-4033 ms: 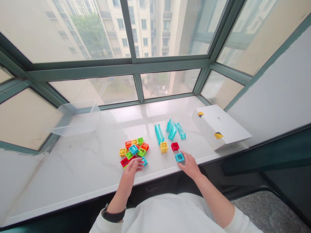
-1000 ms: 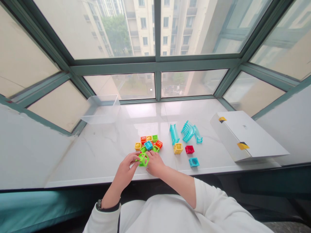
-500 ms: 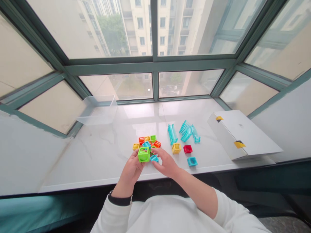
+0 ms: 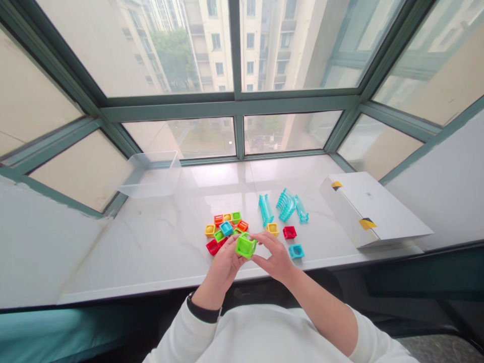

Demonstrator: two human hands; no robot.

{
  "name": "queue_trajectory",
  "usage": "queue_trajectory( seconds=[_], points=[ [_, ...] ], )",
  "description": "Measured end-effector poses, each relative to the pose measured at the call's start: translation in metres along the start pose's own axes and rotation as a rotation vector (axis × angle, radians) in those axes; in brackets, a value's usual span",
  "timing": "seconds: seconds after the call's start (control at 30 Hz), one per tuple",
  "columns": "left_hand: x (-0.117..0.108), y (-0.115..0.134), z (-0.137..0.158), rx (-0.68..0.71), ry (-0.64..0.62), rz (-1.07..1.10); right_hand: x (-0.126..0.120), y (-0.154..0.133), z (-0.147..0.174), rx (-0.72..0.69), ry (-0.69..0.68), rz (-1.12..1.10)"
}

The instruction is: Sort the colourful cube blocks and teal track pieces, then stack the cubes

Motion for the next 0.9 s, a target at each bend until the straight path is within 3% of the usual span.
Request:
queue_trajectory(
  seconds=[0.2, 0.43, 0.73, 0.9],
  points=[
    [0.003, 0.003, 0.006, 0.186, -0.041, -0.267, -0.019, 0.0, 0.003, -0.019, 0.105, 0.129],
    [0.016, 0.001, 0.012, 0.28, -0.094, -0.623, -0.021, -0.007, 0.006, -0.062, 0.097, 0.182],
    [0.011, -0.005, 0.006, 0.291, -0.111, -0.605, -0.03, -0.005, 0.007, -0.017, 0.088, 0.117],
    [0.012, -0.01, 0.002, 0.281, -0.129, -0.577, -0.031, 0.003, 0.009, 0.032, 0.006, 0.051]
  ],
)
Point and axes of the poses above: each hand's wrist, its own z-axis away from the middle knuckle, its own x-axis out of the palm, y = z × x, the point moved 5 cm from there along -z, towards the middle knuckle
